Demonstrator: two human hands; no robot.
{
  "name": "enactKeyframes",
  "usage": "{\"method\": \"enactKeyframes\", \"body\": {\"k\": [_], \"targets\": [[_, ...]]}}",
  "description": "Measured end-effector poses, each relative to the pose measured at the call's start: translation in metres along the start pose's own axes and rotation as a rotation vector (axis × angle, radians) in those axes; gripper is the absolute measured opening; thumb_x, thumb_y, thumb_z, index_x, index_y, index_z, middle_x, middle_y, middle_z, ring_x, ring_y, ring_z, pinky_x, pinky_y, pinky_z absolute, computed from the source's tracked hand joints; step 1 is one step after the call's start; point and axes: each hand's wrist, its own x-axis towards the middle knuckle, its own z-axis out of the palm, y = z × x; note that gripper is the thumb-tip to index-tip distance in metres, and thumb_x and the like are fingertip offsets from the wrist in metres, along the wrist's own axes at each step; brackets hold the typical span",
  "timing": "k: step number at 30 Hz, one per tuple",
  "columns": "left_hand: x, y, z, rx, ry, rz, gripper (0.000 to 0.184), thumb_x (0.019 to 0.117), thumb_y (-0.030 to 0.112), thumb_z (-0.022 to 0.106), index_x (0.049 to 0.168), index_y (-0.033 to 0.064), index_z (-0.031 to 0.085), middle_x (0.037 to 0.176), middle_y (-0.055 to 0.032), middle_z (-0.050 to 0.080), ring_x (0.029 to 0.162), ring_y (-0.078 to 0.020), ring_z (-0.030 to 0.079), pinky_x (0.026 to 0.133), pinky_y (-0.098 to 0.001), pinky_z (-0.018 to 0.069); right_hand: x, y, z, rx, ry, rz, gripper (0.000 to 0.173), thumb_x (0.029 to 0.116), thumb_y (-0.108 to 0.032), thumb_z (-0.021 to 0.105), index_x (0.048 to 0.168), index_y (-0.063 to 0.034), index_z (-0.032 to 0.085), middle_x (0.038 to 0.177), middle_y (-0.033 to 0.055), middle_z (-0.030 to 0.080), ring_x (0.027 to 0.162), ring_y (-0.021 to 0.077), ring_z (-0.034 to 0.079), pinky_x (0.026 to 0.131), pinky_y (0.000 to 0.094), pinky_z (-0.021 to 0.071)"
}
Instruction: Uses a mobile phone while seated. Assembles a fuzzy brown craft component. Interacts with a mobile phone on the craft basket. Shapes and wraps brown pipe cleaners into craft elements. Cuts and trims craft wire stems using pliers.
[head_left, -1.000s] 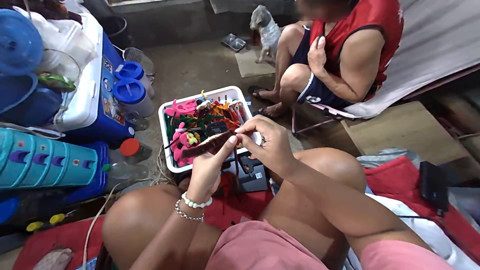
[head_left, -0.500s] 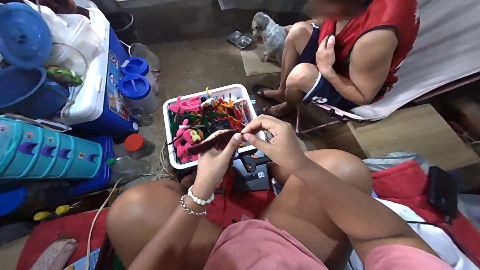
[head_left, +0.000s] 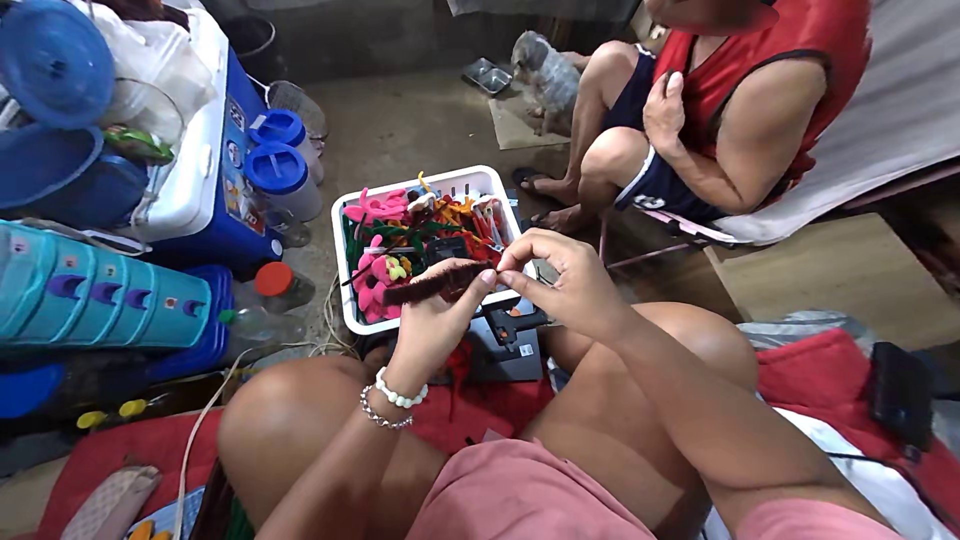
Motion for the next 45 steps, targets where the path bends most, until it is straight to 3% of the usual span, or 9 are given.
{"method": "enactKeyframes", "body": {"k": [5,8,11,18,23,28,32,37,45], "targets": [[-0.002,0.003,0.001,-0.035,0.019,-0.034,0.011,0.0943,0.010,0.070,0.104,0.0059,0.073,0.087,0.0009,0.074,0.081,-0.0062,0.070,0.077,-0.0243,0.0593,0.001,0.001,-0.002,-0.138,0.004,-0.147,0.009,0.0949,-0.013,0.068,0.096,-0.0054,0.072,0.097,0.0017,0.070,0.094,0.0063,0.067,0.085,0.0237,0.0574],[-0.002,0.010,0.002,-0.156,0.004,-0.197,0.009,0.0958,0.007,0.068,0.103,0.0034,0.073,0.087,-0.0013,0.074,0.083,-0.0081,0.070,0.081,-0.0256,0.0588,0.000,0.002,-0.003,-0.352,0.038,-0.330,0.013,0.0993,-0.017,0.066,0.095,-0.0076,0.075,0.096,0.0039,0.073,0.100,0.0147,0.068,0.102,0.0383,0.0493],[-0.001,0.018,0.003,-0.316,0.002,-0.353,0.007,0.0966,0.002,0.066,0.102,-0.0003,0.070,0.085,-0.0044,0.073,0.079,-0.0089,0.069,0.079,-0.0244,0.0585,-0.001,0.002,-0.005,-0.539,0.040,-0.532,0.014,0.1018,-0.009,0.061,0.099,-0.0082,0.074,0.092,0.0063,0.073,0.094,0.0182,0.068,0.107,0.0467,0.0416],[-0.002,0.029,-0.001,-0.534,-0.116,-0.562,0.014,0.1021,0.000,0.053,0.098,0.0000,0.067,0.085,-0.0063,0.073,0.079,-0.0119,0.072,0.081,-0.0275,0.0609,-0.002,0.003,-0.010,-0.660,0.041,-0.856,0.016,0.1025,-0.002,0.056,0.110,-0.0087,0.068,0.102,0.0059,0.069,0.095,0.0194,0.061,0.106,0.0394,0.0400],[-0.005,0.010,0.003,-0.123,0.053,-0.038,0.013,0.0980,0.010,0.066,0.107,0.0017,0.070,0.091,0.0015,0.073,0.084,-0.0042,0.069,0.080,-0.0229,0.0589,0.002,0.013,0.004,-0.436,0.171,-0.516,0.010,0.1022,-0.017,0.064,0.102,-0.0124,0.072,0.096,0.0049,0.070,0.097,0.0166,0.065,0.103,0.0407,0.0444],[0.003,-0.009,0.008,0.293,0.211,0.562,0.012,0.0955,0.009,0.069,0.100,-0.0008,0.074,0.100,-0.0069,0.073,0.096,-0.0075,0.068,0.087,-0.0227,0.0570,-0.003,0.000,0.021,-0.064,0.197,-0.154,0.016,0.0984,-0.016,0.068,0.104,-0.0020,0.073,0.100,0.0046,0.073,0.096,0.0069,0.069,0.090,0.0249,0.0578],[0.002,-0.001,0.006,0.454,0.218,0.660,0.012,0.0954,0.010,0.068,0.099,-0.0002,0.074,0.104,-0.0108,0.073,0.104,-0.0120,0.068,0.094,-0.0241,0.0546,-0.002,-0.008,0.018,0.455,0.067,0.212,0.011,0.0977,-0.010,0.066,0.105,-0.0019,0.068,0.096,-0.0016,0.071,0.087,0.0030,0.068,0.081,0.0217,0.0584],[0.001,-0.004,0.007,0.502,0.218,0.744,0.008,0.0933,0.005,0.069,0.097,-0.0007,0.073,0.106,-0.0125,0.073,0.107,-0.0128,0.068,0.095,-0.0212,0.0532,0.000,-0.013,0.013,0.885,0.012,0.528,0.009,0.0998,-0.004,0.059,0.101,-0.0045,0.068,0.091,0.0000,0.071,0.084,0.0089,0.069,0.083,0.0278,0.0592],[0.001,-0.009,0.008,0.577,0.275,0.865,0.007,0.0952,0.006,0.068,0.099,0.0009,0.072,0.107,-0.0119,0.073,0.108,-0.0150,0.067,0.098,-0.0232,0.0513,-0.003,-0.018,0.017,1.046,0.017,0.551,0.010,0.1013,-0.004,0.058,0.102,-0.0059,0.067,0.092,0.0001,0.071,0.086,0.0086,0.069,0.085,0.0270,0.0586]]}}
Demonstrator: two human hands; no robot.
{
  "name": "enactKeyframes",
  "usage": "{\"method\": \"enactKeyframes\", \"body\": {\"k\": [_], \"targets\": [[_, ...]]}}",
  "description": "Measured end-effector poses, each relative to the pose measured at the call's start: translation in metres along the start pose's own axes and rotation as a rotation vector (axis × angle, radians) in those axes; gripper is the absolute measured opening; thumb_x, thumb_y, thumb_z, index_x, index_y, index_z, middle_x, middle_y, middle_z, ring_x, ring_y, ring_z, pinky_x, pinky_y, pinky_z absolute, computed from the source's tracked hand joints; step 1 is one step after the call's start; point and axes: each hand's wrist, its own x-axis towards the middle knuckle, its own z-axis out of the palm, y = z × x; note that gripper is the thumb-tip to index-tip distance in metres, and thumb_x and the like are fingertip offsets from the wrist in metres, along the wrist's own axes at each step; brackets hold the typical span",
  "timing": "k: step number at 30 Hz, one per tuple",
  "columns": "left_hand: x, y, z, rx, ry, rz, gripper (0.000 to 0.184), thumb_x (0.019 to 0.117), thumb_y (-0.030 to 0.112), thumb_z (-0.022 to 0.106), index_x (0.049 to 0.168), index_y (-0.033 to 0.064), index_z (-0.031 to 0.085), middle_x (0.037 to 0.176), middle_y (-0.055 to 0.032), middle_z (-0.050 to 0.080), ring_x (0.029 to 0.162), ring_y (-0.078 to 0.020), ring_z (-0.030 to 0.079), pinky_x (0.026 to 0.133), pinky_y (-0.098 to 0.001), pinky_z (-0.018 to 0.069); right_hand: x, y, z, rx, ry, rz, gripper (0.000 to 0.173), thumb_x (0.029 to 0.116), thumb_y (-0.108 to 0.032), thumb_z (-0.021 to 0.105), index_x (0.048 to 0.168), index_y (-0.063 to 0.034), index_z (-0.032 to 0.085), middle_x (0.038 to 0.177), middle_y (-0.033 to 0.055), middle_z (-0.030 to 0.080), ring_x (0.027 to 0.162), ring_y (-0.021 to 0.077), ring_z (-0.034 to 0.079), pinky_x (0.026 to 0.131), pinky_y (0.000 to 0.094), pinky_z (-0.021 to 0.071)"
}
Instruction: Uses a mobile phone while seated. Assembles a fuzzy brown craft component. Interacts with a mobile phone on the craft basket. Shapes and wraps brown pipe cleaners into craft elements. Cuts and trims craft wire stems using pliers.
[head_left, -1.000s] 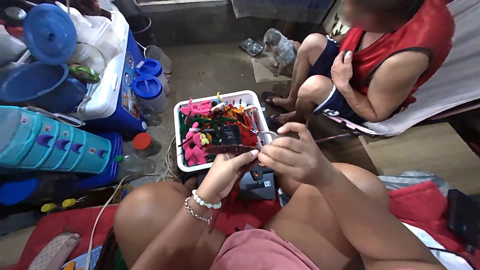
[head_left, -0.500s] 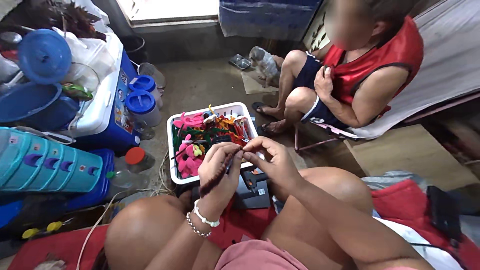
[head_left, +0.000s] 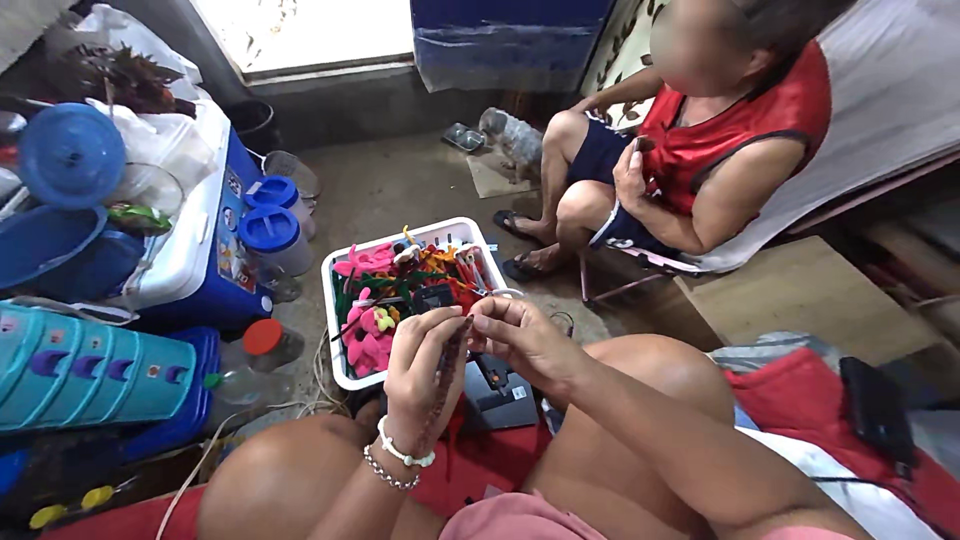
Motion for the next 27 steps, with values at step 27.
{"method": "enactKeyframes", "body": {"k": [27], "targets": [[-0.003,0.002,0.000,-0.232,0.000,0.048,0.009,0.0953,0.005,0.069,0.103,0.0010,0.070,0.108,-0.0112,0.073,0.112,-0.0191,0.066,0.104,-0.0328,0.0517,0.003,0.010,-0.012,0.322,-0.370,0.173,0.002,0.0920,-0.024,0.068,0.090,-0.0252,0.067,0.094,-0.0038,0.068,0.094,0.0103,0.067,0.088,0.0334,0.0564]]}}
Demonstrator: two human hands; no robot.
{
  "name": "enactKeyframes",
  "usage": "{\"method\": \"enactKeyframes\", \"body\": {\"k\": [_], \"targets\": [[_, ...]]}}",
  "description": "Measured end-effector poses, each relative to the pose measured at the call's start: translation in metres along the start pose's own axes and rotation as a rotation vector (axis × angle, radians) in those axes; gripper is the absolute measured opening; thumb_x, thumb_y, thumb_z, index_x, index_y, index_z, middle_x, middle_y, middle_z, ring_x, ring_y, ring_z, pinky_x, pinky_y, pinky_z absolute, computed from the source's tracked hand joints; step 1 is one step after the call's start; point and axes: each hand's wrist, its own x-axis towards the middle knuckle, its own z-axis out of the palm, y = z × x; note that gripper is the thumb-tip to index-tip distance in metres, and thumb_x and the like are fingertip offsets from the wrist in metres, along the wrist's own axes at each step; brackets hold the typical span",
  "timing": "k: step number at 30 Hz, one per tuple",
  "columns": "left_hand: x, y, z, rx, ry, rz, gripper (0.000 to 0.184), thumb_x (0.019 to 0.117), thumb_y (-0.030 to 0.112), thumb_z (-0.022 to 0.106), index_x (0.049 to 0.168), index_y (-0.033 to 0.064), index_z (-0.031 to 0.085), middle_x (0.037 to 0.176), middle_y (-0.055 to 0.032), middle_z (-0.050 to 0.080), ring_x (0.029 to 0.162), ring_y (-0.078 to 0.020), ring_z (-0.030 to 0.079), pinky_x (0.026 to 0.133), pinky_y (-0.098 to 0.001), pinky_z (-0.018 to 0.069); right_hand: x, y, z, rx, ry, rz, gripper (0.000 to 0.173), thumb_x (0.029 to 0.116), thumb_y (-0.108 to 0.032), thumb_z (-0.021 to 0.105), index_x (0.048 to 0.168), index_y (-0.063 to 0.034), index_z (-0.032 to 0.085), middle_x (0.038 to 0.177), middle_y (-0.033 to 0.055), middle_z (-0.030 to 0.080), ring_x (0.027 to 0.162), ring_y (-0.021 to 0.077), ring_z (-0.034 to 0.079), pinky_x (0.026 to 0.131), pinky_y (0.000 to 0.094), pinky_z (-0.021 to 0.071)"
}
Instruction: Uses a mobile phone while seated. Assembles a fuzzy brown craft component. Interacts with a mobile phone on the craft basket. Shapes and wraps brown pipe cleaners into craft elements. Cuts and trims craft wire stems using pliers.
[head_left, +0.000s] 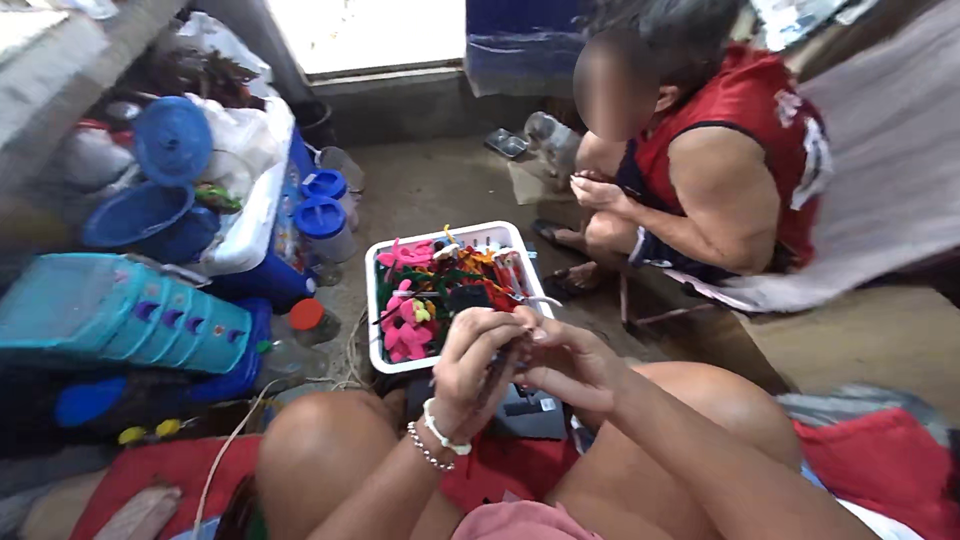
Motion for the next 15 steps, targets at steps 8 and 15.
{"method": "enactKeyframes", "body": {"k": [8,15], "targets": [[-0.001,0.009,0.003,-0.094,0.104,-0.100,0.004,0.0919,0.000,0.071,0.095,-0.0030,0.070,0.104,-0.0129,0.073,0.108,-0.0179,0.068,0.099,-0.0291,0.0555,0.003,0.007,0.001,-0.058,-0.034,-0.088,0.002,0.0928,-0.022,0.071,0.094,-0.0221,0.071,0.103,0.0011,0.073,0.100,0.0125,0.070,0.092,0.0337,0.0580],[0.005,0.003,-0.001,-0.101,0.064,-0.068,0.008,0.0883,-0.005,0.071,0.096,-0.0066,0.072,0.103,-0.0181,0.073,0.105,-0.0248,0.068,0.098,-0.0351,0.0545,-0.003,-0.007,0.006,-0.794,0.311,-0.383,0.011,0.0888,-0.019,0.074,0.098,-0.0245,0.073,0.094,-0.0100,0.073,0.084,0.0028,0.069,0.076,0.0218,0.0598]]}}
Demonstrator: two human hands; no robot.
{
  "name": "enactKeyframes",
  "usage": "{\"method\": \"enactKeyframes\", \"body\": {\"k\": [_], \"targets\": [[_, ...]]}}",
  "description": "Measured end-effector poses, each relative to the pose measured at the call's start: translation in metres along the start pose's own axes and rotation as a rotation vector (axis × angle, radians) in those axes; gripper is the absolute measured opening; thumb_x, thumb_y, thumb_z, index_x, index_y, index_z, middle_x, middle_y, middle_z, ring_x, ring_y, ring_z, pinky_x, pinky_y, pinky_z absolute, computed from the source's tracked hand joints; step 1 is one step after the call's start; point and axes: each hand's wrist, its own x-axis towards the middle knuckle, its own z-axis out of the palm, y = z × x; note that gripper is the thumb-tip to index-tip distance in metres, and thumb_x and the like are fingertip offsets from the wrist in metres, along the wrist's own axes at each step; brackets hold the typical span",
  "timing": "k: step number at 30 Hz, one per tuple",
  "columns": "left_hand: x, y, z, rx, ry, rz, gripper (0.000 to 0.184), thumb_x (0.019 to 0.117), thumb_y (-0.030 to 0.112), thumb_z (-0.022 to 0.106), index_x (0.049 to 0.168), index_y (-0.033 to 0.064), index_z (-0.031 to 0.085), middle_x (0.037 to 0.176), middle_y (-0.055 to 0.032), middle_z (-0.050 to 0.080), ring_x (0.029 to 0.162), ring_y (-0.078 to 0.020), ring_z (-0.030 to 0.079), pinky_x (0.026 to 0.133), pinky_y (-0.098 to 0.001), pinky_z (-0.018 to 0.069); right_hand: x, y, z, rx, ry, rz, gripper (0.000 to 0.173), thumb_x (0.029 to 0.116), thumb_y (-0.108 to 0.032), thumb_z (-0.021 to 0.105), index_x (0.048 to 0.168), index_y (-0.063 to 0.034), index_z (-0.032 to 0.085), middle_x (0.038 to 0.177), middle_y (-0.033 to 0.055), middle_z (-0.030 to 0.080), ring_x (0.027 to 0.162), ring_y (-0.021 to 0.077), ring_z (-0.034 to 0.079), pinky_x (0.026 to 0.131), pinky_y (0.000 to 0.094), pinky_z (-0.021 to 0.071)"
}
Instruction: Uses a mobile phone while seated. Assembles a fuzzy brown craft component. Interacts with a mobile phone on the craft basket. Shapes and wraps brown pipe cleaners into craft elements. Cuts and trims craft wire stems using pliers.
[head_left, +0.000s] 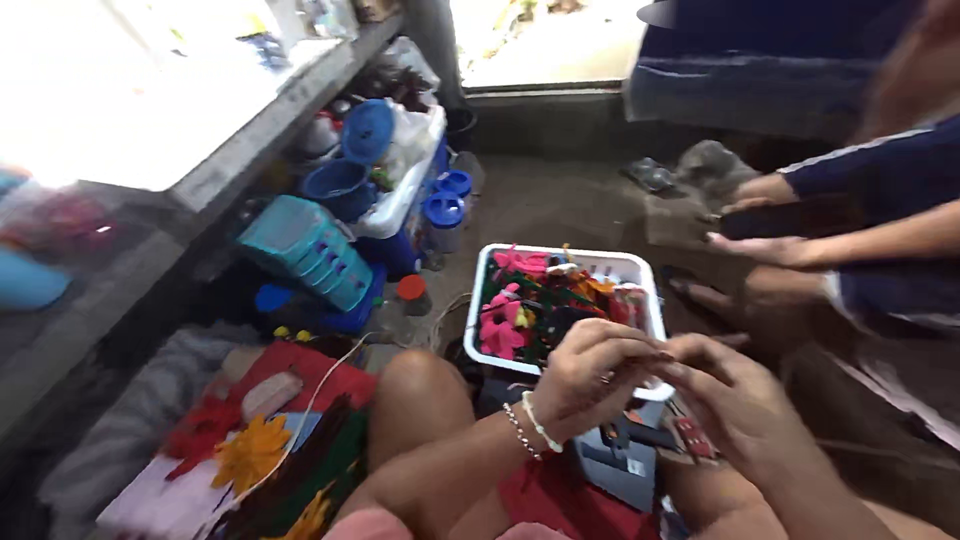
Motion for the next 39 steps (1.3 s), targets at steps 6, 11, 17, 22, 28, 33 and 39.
{"method": "enactKeyframes", "body": {"k": [6,11,17,22,28,33,39], "targets": [[0.004,-0.001,-0.002,0.101,-0.044,0.036,0.011,0.0856,-0.006,0.074,0.097,-0.0080,0.075,0.101,-0.0189,0.074,0.103,-0.0280,0.069,0.099,-0.0396,0.0526,0.002,-0.002,-0.010,-0.324,-0.076,-0.258,0.021,0.0944,-0.005,0.066,0.108,-0.0218,0.067,0.102,-0.0229,0.069,0.089,-0.0079,0.065,0.079,0.0155,0.0566],[0.003,-0.007,-0.003,0.160,-0.043,0.121,0.014,0.0837,-0.005,0.075,0.098,-0.0082,0.075,0.101,-0.0192,0.075,0.102,-0.0294,0.070,0.102,-0.0427,0.0497,0.001,-0.001,-0.003,-0.098,0.026,-0.042,0.023,0.0977,0.001,0.059,0.102,-0.0196,0.067,0.095,-0.0159,0.074,0.086,0.0007,0.070,0.081,0.0219,0.0602],[-0.002,-0.007,0.003,0.139,0.034,0.056,0.012,0.0857,-0.002,0.074,0.097,-0.0055,0.075,0.100,-0.0155,0.076,0.101,-0.0255,0.071,0.105,-0.0425,0.0480,0.001,0.002,0.005,-0.479,0.113,-0.385,0.010,0.0944,-0.003,0.065,0.104,-0.0007,0.068,0.102,-0.0075,0.070,0.094,-0.0061,0.064,0.086,0.0145,0.0544],[0.000,-0.007,0.001,0.184,0.038,0.080,0.012,0.0846,-0.004,0.074,0.097,-0.0054,0.075,0.099,-0.0159,0.076,0.100,-0.0251,0.071,0.104,-0.0412,0.0490,-0.001,-0.004,0.011,-0.684,0.144,-0.501,0.019,0.0947,-0.008,0.063,0.101,0.0084,0.071,0.101,0.0113,0.072,0.098,-0.0021,0.065,0.093,0.0132,0.0506],[0.000,-0.007,0.000,0.171,0.011,0.073,0.010,0.0867,-0.004,0.071,0.097,-0.0056,0.073,0.101,-0.0165,0.075,0.102,-0.0251,0.070,0.106,-0.0411,0.0477,-0.003,-0.004,0.013,-0.734,0.152,-0.534,0.020,0.0947,-0.010,0.064,0.100,0.0072,0.072,0.100,0.0139,0.072,0.101,0.0012,0.066,0.094,0.0134,0.0493],[0.004,-0.004,0.001,0.139,-0.017,0.009,0.010,0.0873,-0.004,0.072,0.097,-0.0049,0.074,0.102,-0.0156,0.075,0.105,-0.0254,0.070,0.106,-0.0414,0.0479,-0.003,-0.006,0.002,-0.609,0.122,-0.443,0.018,0.0950,-0.011,0.065,0.102,0.0032,0.073,0.102,0.0038,0.073,0.097,-0.0040,0.065,0.091,0.0129,0.0522],[0.003,-0.004,0.001,0.171,-0.074,0.010,0.014,0.0858,-0.005,0.073,0.100,-0.0058,0.075,0.104,-0.0169,0.075,0.106,-0.0281,0.069,0.105,-0.0444,0.0486,0.003,-0.001,-0.010,-0.511,0.003,-0.407,0.018,0.0963,-0.005,0.064,0.101,0.0119,0.067,0.100,0.0039,0.072,0.095,-0.0064,0.065,0.089,0.0145,0.0543]]}}
